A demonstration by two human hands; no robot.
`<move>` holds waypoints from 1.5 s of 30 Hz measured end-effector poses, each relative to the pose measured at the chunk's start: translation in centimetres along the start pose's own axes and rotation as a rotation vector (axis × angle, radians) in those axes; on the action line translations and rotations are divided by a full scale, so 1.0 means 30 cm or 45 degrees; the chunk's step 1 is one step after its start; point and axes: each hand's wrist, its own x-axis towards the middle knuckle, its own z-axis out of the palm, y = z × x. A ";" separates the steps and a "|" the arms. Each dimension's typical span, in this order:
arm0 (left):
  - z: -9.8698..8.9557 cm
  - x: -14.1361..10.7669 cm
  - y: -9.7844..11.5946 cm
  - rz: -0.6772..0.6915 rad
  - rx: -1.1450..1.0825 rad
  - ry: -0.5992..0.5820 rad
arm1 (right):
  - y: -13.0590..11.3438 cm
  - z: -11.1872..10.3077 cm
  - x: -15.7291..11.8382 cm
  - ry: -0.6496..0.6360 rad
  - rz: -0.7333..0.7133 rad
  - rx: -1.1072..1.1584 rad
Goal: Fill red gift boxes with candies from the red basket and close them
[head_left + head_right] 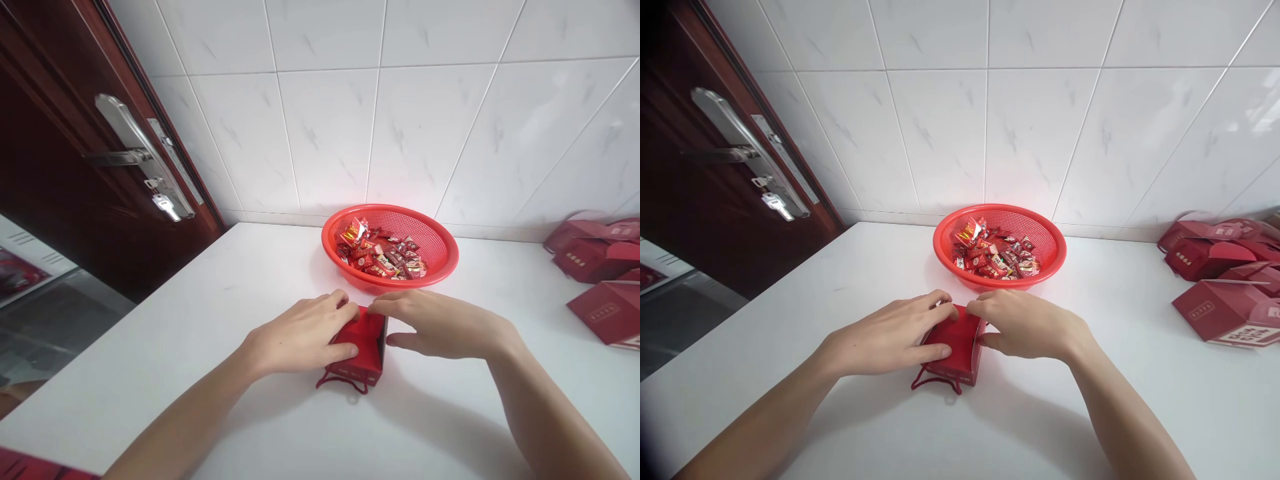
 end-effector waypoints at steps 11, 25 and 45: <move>0.002 -0.010 0.005 0.010 -0.041 0.025 | -0.007 -0.010 -0.003 -0.029 0.045 0.003; -0.044 -0.032 -0.031 0.074 -0.114 -0.047 | -0.013 -0.017 -0.011 -0.064 0.061 0.000; -0.036 -0.012 -0.040 0.067 -0.196 -0.086 | -0.006 -0.015 -0.008 -0.138 0.102 0.034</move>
